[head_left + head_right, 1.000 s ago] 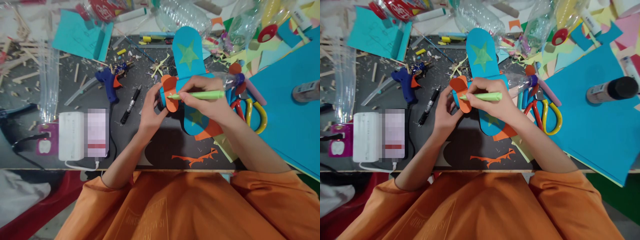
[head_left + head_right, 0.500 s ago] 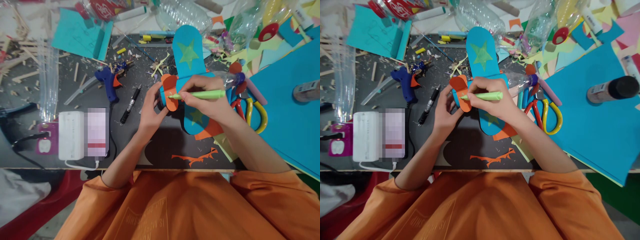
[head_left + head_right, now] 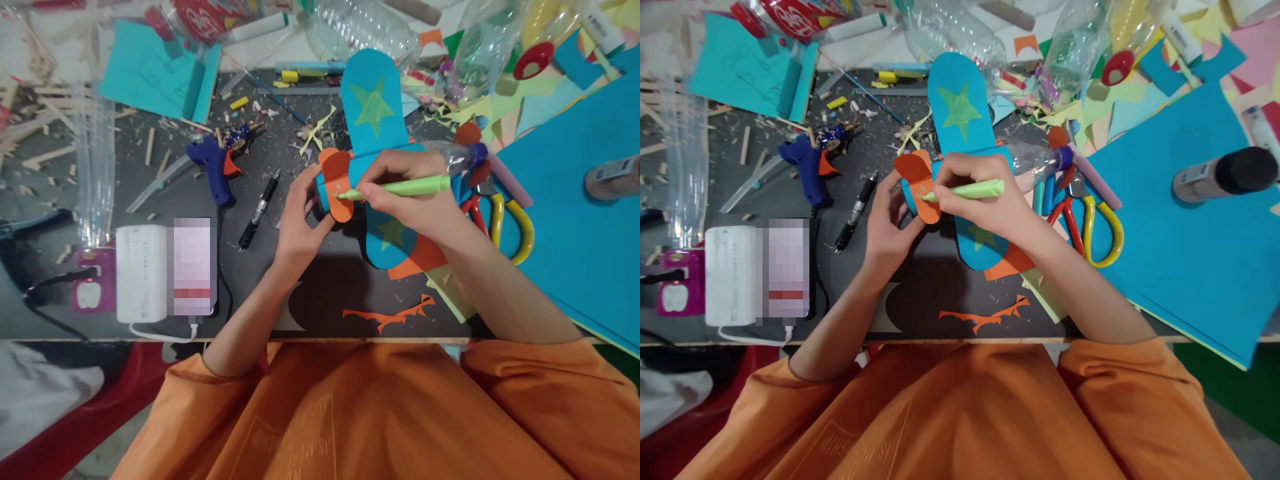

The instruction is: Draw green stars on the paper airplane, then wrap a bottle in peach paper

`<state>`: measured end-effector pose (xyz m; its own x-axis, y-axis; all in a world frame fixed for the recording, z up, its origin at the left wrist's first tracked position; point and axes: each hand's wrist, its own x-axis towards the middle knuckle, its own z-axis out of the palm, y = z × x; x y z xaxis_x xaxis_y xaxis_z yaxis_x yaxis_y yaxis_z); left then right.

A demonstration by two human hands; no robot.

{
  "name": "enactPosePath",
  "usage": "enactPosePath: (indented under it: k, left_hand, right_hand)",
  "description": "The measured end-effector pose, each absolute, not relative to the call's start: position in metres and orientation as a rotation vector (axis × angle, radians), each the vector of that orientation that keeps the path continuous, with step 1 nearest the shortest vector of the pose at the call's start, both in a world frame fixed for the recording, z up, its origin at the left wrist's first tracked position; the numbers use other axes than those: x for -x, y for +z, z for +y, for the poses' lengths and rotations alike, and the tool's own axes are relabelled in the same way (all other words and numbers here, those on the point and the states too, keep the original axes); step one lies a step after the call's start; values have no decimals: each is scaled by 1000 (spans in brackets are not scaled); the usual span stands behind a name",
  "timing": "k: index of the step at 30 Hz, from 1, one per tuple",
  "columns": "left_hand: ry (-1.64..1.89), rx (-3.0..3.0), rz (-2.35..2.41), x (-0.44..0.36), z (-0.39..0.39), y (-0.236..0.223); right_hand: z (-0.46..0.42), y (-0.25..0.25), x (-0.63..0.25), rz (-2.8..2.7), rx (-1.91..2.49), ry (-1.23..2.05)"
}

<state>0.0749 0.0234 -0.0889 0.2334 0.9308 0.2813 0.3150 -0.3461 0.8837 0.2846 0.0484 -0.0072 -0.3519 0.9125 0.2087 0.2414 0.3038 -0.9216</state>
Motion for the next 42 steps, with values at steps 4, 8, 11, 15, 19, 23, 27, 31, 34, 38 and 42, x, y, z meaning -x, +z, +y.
enactPosePath:
  k: [4,8,11,15,19,23,27,31,34,38,42]
  left_hand:
    - [1111,-1789,1156,-75,23,-88]
    - [1108,-1787,1161,-75,23,-89]
    - [1103,-1780,1171,-76,22,-89]
    - [1114,-1768,1166,-76,22,-88]
    - [1111,-1763,1173,-75,23,-86]
    - [1084,-1778,1169,-75,23,-86]
    - [1112,-1770,1157,-75,23,-86]
    - [1112,-1775,1164,-75,23,-87]
    - [1105,-1775,1173,-75,23,-87]
    - [1106,-1786,1147,-74,24,-89]
    - [1111,-1774,1146,-74,24,-90]
  right_hand:
    - [49,-7,-284,-1785,1040,1067]
    - [49,-6,-284,-1802,1008,1041]
    - [50,-4,-284,-1825,940,1018]
    - [50,-4,-285,-1845,902,980]
    - [50,-5,-287,-1872,943,959]
    - [50,-6,-287,-1851,975,941]
    - [50,-5,-286,-1847,953,972]
    - [49,-4,-286,-1812,1000,1007]
    - [49,-3,-286,-1804,1026,1011]
    - [50,-3,-287,-1834,1044,989]
    - [51,-3,-288,-1830,1007,935]
